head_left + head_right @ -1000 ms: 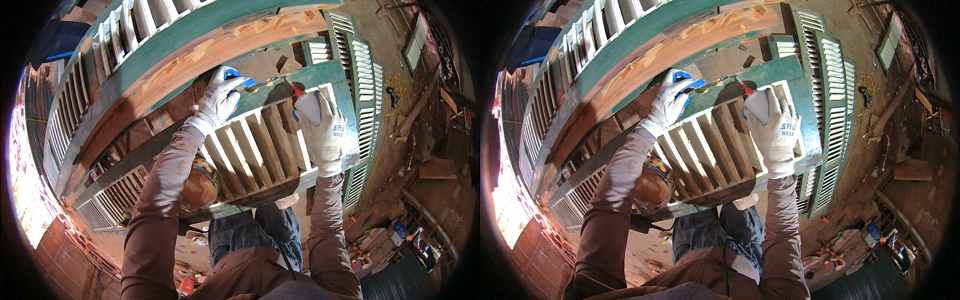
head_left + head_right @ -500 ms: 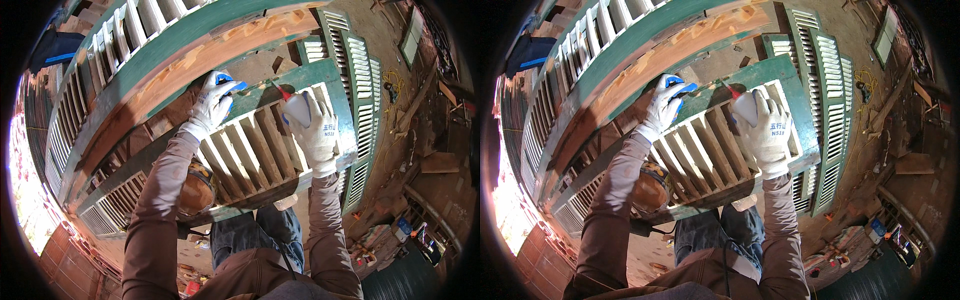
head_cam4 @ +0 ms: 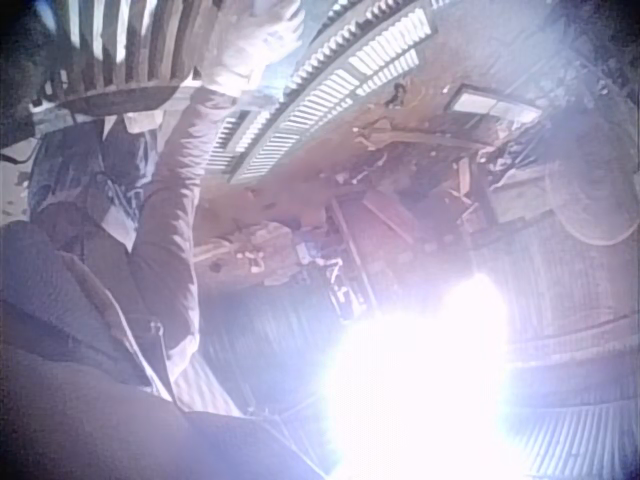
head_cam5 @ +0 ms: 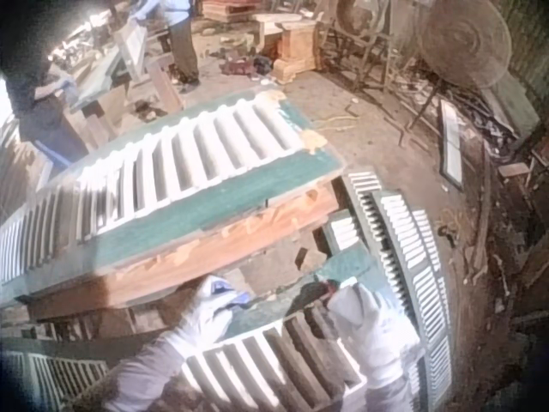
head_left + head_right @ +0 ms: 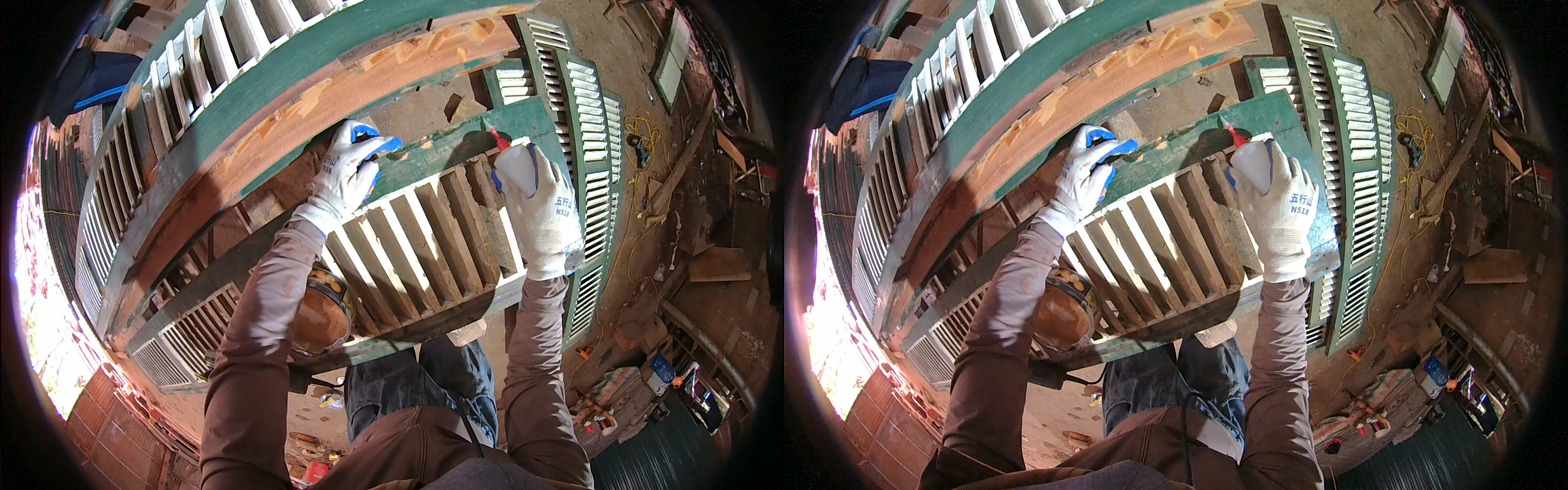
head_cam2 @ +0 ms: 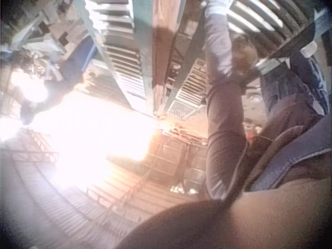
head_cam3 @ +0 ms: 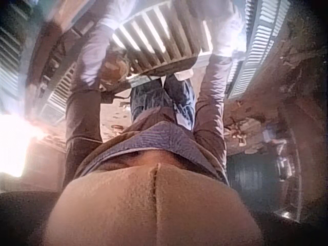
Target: The person sands a green wooden slatted frame with an electric sander, then applies glue from a bottle to the joints and presses the pieces together. The work continues across multiple sections of the frame.
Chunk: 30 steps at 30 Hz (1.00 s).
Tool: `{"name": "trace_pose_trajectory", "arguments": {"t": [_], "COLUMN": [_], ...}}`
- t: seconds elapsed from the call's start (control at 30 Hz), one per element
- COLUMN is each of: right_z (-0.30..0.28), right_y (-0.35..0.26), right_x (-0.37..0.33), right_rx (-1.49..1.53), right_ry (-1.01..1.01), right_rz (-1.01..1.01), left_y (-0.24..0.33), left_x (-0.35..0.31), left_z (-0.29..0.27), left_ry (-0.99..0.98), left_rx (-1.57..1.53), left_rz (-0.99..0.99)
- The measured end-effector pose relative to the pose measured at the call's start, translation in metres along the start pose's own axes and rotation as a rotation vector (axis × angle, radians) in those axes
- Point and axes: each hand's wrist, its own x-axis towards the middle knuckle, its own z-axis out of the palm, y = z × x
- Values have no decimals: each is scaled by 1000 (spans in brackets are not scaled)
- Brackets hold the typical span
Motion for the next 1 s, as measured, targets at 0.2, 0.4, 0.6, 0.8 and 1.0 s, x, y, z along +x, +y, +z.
{"name": "trace_pose_trajectory", "arguments": {"t": [0.2,0.4,0.6,0.8,1.0], "right_z": [-12,1,0,-4,4], "right_y": [-17,-12,-2,3,2], "right_x": [0,-6,-1,3,10], "right_rx": [-12,64,259,962,1019], "right_ry": [-26,-33,64,116,54], "right_rz": [-11,-22,117,330,281], "left_y": [-1,4,6,4,5], "left_x": [0,2,0,0,2], "left_z": [1,0,-2,2,0], "left_ry": [3,2,-5,-15,-35], "left_rx": [11,-22,-85,-51,74], "left_rz": [-5,-9,-27,-59,10]}}
